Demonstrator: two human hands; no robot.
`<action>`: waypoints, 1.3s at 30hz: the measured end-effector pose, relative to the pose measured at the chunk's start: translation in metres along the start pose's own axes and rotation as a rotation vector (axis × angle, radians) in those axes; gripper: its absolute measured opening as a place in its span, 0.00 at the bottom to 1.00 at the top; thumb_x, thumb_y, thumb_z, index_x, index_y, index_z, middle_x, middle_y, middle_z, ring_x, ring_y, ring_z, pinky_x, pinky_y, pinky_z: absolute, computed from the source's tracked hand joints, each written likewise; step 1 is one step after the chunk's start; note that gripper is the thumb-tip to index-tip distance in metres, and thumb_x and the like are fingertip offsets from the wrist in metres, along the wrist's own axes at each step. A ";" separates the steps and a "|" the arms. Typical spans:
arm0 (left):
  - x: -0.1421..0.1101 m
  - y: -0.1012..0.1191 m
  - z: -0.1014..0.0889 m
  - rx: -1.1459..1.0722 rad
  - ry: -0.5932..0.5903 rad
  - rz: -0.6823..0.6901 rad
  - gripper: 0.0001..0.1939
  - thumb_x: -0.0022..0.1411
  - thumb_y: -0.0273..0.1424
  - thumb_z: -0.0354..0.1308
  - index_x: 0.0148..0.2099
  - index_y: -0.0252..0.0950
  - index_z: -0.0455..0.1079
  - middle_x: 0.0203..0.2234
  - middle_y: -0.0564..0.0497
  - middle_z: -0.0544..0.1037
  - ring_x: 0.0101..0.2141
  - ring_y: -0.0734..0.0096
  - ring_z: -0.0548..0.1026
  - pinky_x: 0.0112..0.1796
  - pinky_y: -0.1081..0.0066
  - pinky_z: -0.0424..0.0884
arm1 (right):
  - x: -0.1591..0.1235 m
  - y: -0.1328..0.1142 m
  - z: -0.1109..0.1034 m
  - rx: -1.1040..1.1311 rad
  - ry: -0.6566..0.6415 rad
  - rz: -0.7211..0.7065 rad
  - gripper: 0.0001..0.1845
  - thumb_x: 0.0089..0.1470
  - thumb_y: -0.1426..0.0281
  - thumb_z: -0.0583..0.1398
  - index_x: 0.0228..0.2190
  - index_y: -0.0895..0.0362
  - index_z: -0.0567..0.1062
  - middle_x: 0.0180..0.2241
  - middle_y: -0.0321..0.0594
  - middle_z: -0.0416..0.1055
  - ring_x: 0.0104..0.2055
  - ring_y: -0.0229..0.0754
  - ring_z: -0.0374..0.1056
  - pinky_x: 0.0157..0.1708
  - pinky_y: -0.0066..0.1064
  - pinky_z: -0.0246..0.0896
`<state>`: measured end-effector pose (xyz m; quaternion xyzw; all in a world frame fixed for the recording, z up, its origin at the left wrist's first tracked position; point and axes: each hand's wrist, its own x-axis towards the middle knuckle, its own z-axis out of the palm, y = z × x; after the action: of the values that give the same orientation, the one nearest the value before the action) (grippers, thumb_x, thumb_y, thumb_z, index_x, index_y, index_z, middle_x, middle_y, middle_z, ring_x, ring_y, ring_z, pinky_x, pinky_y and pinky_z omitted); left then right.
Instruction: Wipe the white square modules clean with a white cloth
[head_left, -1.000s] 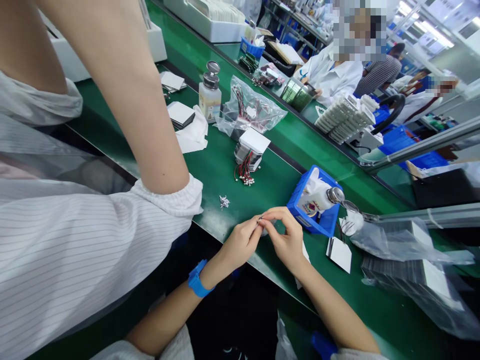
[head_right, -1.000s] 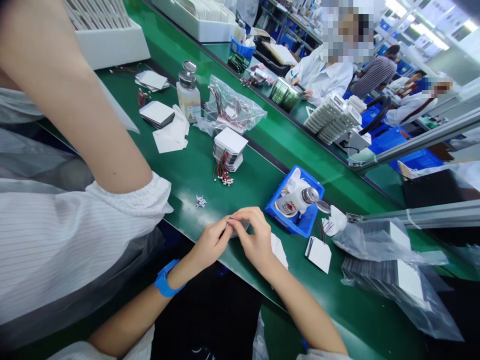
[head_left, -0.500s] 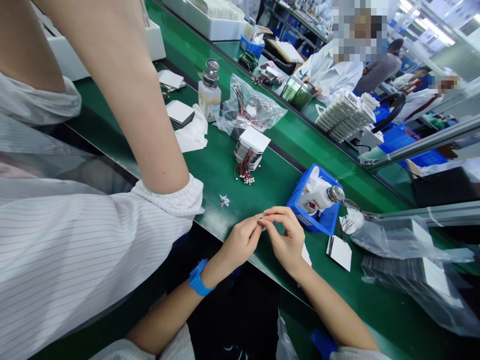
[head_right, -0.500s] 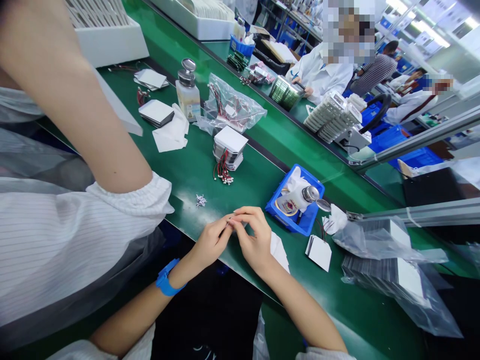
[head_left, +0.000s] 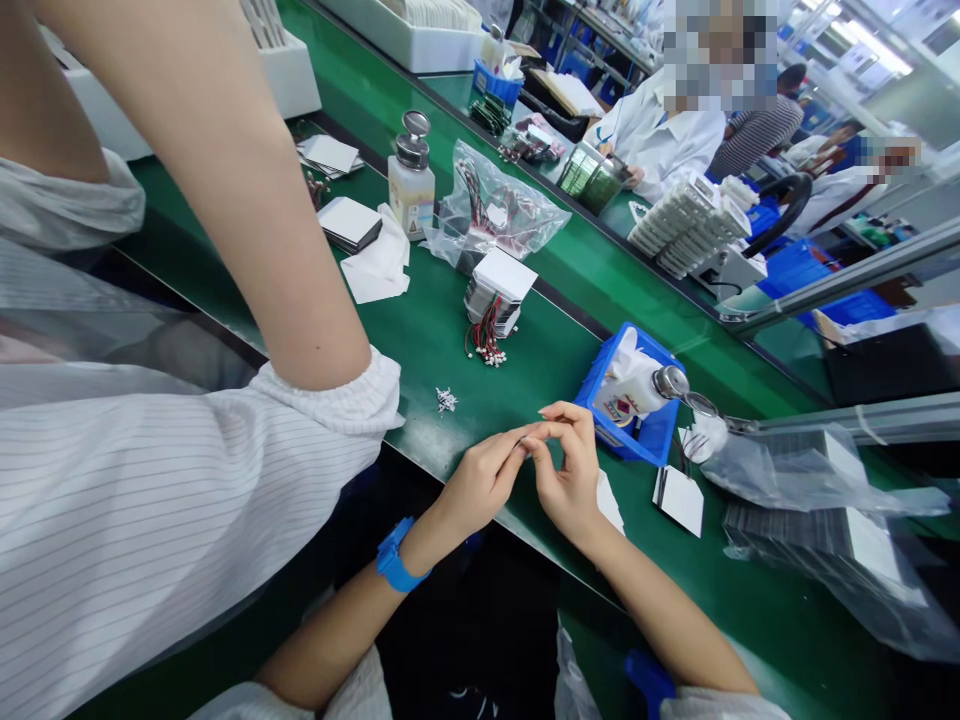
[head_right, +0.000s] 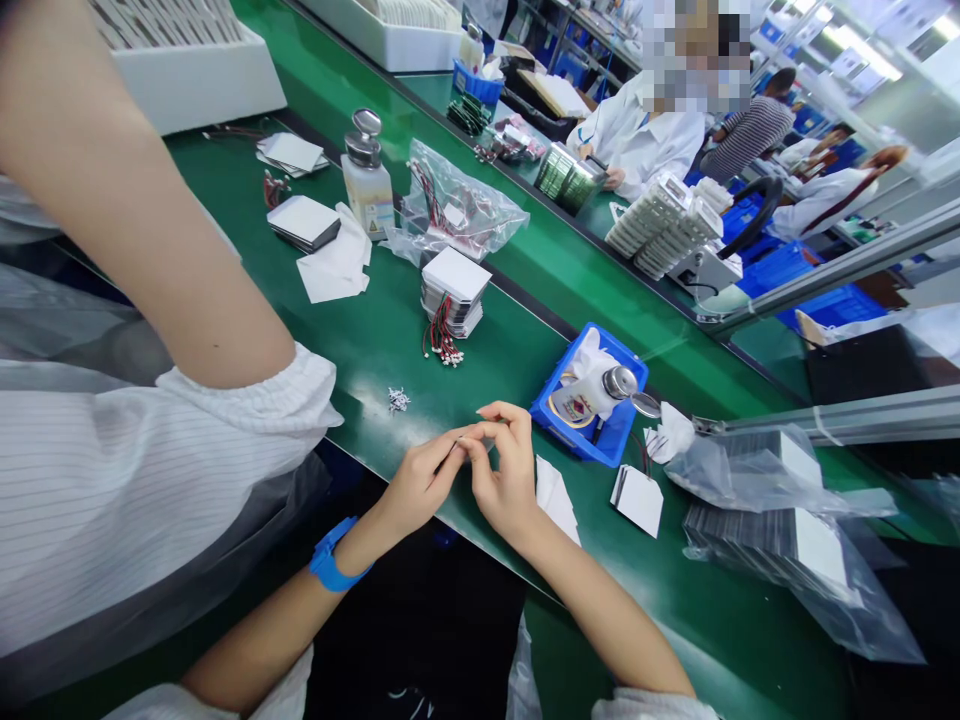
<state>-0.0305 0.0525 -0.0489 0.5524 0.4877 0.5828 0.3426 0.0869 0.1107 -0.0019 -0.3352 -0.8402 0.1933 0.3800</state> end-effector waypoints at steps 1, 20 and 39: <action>0.000 0.000 0.000 -0.004 -0.001 -0.003 0.18 0.73 0.30 0.44 0.59 0.37 0.68 0.55 0.44 0.76 0.54 0.64 0.75 0.53 0.66 0.72 | 0.000 0.000 0.000 0.006 -0.003 0.003 0.04 0.62 0.72 0.56 0.34 0.52 0.69 0.42 0.44 0.66 0.45 0.46 0.66 0.44 0.44 0.66; 0.003 0.008 -0.004 -0.095 0.015 -0.083 0.18 0.74 0.32 0.44 0.59 0.35 0.69 0.52 0.44 0.78 0.49 0.63 0.77 0.49 0.68 0.73 | 0.006 0.002 -0.006 0.132 -0.050 0.052 0.04 0.61 0.73 0.58 0.37 0.52 0.70 0.51 0.45 0.65 0.54 0.48 0.65 0.52 0.47 0.64; 0.000 -0.002 0.001 0.017 0.048 0.074 0.19 0.71 0.24 0.44 0.59 0.35 0.68 0.54 0.43 0.76 0.56 0.63 0.74 0.54 0.65 0.72 | 0.003 -0.002 0.002 0.145 -0.038 0.013 0.07 0.57 0.75 0.62 0.35 0.51 0.72 0.51 0.42 0.66 0.55 0.46 0.64 0.51 0.43 0.65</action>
<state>-0.0300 0.0529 -0.0515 0.5588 0.4798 0.6042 0.3042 0.0827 0.1116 -0.0004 -0.3084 -0.8288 0.2625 0.3861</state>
